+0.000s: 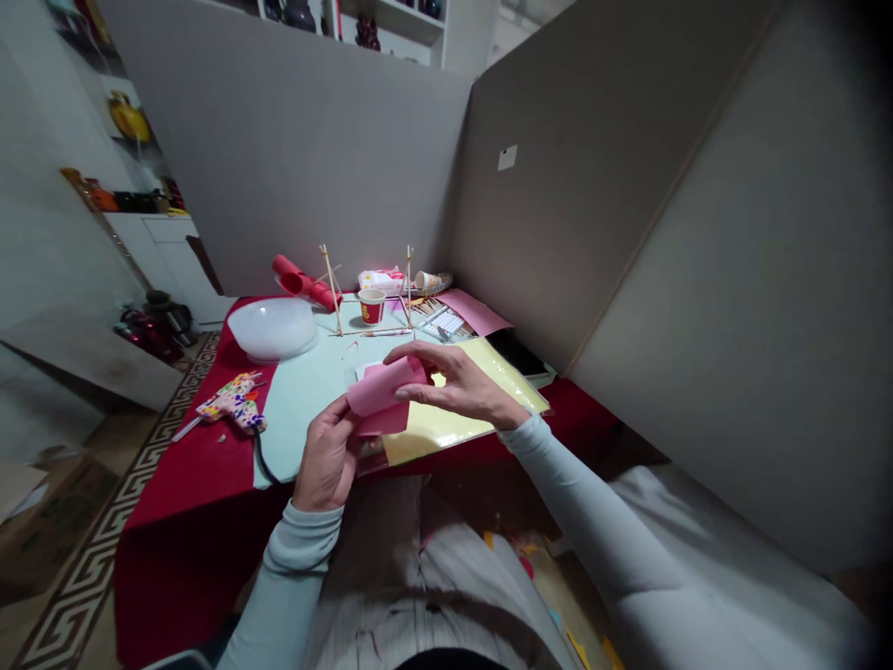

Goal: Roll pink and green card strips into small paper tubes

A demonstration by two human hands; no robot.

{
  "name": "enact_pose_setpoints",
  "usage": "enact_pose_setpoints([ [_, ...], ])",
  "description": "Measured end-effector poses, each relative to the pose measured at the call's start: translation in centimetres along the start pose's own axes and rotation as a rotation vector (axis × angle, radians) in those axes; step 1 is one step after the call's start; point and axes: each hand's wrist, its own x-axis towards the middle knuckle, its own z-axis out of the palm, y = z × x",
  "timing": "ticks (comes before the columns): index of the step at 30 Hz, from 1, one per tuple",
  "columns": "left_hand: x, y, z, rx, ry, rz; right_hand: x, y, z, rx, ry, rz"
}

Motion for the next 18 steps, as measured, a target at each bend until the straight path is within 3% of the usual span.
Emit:
enact_pose_setpoints([
  [6,2.0,-0.6,-2.5,0.026,0.234,0.17,7.9,3.6,-1.3,-0.187,-0.09,0.031],
  [11,2.5,-1.4,-4.2,0.199,0.312,0.226,14.2,9.7,0.8,-0.429,-0.261,0.123],
  [14,2.5,-1.7,-4.7,0.313,0.287,0.199,16.1,12.7,2.7,-0.545,-0.372,0.199],
  [18,2.4,-2.1,-5.0,0.406,0.278,0.128,16.6,14.6,3.6,-0.591,-0.452,0.234],
])
